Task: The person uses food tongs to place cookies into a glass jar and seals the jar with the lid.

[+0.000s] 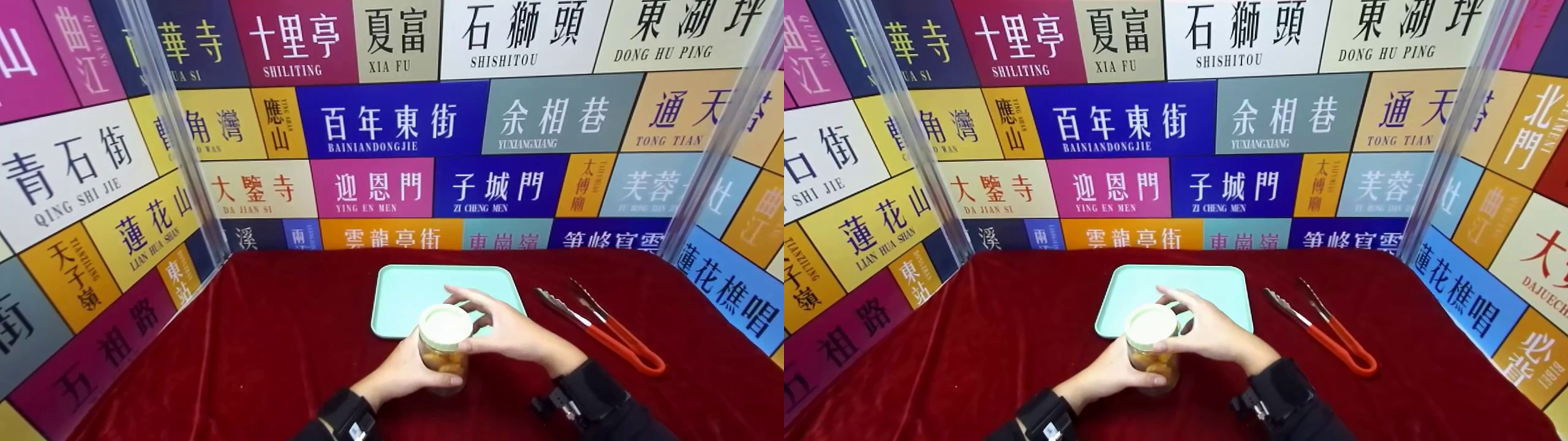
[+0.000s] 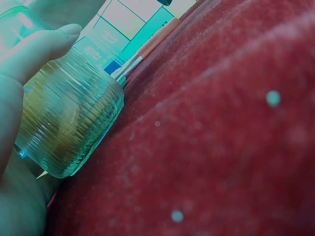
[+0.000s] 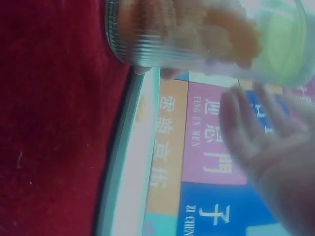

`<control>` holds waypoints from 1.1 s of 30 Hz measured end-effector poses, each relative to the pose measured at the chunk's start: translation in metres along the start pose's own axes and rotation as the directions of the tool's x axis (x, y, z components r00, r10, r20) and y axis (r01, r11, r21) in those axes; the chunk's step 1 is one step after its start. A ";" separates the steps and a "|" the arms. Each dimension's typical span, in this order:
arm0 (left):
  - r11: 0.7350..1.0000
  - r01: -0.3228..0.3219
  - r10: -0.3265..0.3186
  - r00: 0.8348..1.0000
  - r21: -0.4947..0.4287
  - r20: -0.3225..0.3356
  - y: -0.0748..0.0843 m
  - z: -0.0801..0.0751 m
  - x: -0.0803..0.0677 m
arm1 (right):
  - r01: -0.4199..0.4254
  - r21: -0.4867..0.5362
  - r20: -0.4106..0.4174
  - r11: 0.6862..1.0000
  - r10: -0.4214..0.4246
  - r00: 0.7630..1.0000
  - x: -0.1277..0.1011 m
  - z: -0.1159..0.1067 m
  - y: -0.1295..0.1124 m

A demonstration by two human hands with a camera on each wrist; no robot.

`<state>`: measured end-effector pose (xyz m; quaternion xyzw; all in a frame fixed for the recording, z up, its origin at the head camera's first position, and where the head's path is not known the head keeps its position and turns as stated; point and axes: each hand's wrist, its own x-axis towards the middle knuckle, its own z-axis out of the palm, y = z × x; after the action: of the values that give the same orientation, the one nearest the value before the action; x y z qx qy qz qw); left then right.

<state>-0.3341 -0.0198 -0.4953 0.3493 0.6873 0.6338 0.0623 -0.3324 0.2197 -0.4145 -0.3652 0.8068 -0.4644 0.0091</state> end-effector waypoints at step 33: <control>0.999 0.043 -0.042 0.999 0.029 -0.028 0.004 0.003 -0.002 | -0.106 -0.207 -0.119 0.973 0.083 0.990 0.001 0.016 -0.012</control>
<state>-0.3296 -0.0191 -0.4934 0.3266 0.7049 0.6267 0.0610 -0.3212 0.2038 -0.4143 -0.2994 0.8675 -0.3939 -0.0520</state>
